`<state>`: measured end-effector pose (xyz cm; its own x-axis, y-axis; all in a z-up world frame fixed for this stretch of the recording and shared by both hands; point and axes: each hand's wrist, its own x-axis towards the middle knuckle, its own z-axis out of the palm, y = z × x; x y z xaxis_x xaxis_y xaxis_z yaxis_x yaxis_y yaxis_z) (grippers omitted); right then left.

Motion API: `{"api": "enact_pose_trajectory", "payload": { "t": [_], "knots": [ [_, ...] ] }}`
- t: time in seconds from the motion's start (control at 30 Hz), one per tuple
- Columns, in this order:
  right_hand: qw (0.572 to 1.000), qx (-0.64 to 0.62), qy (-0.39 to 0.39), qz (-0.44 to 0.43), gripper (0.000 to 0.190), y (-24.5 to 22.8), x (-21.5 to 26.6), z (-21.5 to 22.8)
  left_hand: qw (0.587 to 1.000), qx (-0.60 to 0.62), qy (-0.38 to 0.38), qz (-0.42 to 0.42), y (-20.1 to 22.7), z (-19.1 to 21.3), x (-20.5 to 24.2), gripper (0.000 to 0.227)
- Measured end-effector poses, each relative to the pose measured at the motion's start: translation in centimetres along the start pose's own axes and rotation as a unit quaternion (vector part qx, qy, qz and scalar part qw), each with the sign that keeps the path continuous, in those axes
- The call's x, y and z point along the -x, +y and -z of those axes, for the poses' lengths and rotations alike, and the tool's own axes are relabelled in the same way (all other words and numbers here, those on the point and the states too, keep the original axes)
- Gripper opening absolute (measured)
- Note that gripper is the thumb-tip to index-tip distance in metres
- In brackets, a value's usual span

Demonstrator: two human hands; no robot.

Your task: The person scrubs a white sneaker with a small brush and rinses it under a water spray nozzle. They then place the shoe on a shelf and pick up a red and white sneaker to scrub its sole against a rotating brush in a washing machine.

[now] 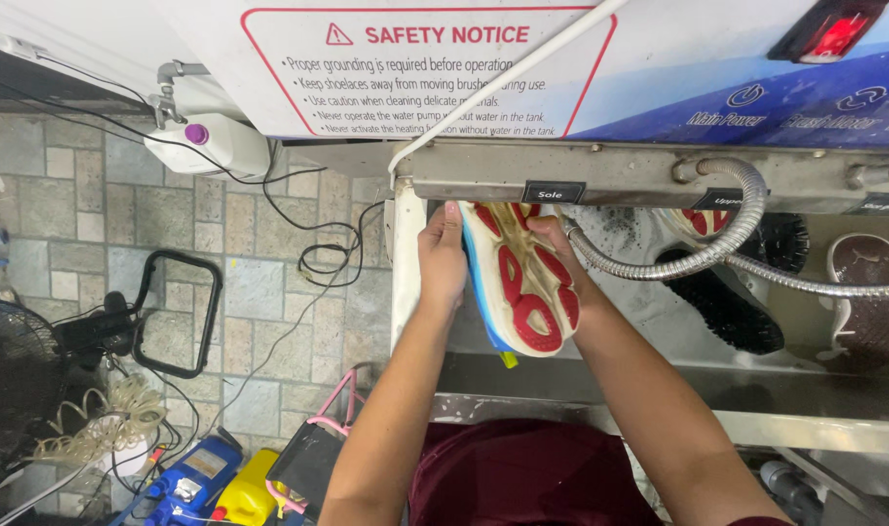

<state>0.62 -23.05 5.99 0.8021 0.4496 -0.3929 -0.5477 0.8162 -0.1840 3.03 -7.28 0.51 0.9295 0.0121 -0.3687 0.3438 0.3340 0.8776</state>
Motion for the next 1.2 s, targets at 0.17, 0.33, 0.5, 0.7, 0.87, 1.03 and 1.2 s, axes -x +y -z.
{"api": "enact_pose_trajectory", "payload": {
  "t": [0.17, 0.33, 0.5, 0.7, 0.87, 1.03, 1.2],
  "knots": [
    [1.0, 0.018, -0.019, 0.017, 0.055, -1.1, -0.8, 0.7, 0.997, 0.052, -0.002, 0.049, -1.0, -0.7, -1.3, 0.042],
    [0.999, 0.019, -0.008, 0.032, 0.054, -1.3, -2.8, 1.6, 0.989, 0.116, 0.006, 0.088, 0.4, 0.1, -2.5, 0.035],
    [0.998, 0.057, 0.019, 0.014, 0.053, 0.0, -2.3, 1.8, 0.993, 0.108, -0.004, 0.056, 1.5, 0.9, -2.2, 0.033],
    [0.968, 0.244, -0.024, 0.057, 0.064, 0.0, 0.3, 2.0, 0.993, 0.11, -0.017, 0.043, 2.4, 0.2, 0.8, 0.044],
    [0.958, 0.285, -0.029, 0.017, 0.078, -0.3, 1.5, 2.4, 0.985, 0.17, -0.018, 0.017, 4.0, -0.9, 5.4, 0.05],
    [0.967, 0.256, 0.0, -0.016, 0.078, -0.1, 3.4, 1.4, 0.993, 0.114, -0.032, 0.031, 4.8, -1.5, 6.8, 0.039],
    [0.975, 0.211, -0.06, -0.015, 0.079, 1.3, 3.3, 2.5, 0.989, 0.127, 0.028, 0.069, 4.3, -1.1, 5.1, 0.043]
  ]
}}
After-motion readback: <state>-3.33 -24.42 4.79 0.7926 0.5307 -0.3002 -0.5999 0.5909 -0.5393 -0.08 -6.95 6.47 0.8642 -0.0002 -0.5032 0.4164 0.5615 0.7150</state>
